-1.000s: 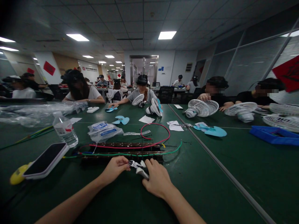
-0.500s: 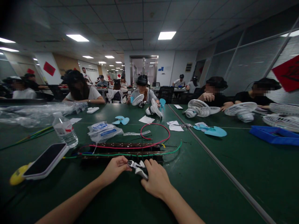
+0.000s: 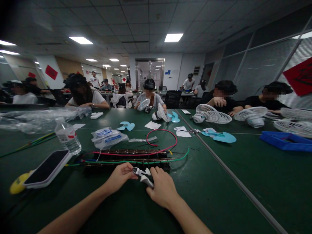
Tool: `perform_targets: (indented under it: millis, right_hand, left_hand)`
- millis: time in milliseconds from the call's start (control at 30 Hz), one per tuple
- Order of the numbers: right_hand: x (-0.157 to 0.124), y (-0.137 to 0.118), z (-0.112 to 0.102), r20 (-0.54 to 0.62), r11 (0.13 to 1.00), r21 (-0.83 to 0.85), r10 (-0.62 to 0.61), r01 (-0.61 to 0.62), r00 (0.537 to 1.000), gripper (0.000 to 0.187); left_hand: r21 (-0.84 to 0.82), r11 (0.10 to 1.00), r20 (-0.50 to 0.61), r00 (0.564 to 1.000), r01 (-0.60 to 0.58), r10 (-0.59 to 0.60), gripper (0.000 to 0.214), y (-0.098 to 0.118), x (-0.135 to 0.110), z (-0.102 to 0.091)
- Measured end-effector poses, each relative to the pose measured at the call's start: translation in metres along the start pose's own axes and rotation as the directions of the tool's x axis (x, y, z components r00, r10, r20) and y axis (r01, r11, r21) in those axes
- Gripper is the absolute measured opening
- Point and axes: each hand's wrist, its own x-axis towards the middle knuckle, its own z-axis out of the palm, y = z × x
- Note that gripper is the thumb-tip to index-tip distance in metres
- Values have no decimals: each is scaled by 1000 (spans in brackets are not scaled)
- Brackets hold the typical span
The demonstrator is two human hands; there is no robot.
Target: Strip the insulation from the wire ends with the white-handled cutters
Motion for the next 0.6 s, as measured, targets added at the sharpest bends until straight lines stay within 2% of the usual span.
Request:
perform_targets:
  millis: [233, 600]
  right_hand:
    - [2, -2, 0, 32, 999, -8, 44, -44, 999, 31]
    - [1, -2, -6, 38, 997, -56, 60, -58, 997, 27]
  left_hand:
    - [1, 1000, -9, 1000, 13, -13, 17, 0, 0, 0]
    - [161, 986, -59, 998, 30, -20, 16, 4, 1, 0]
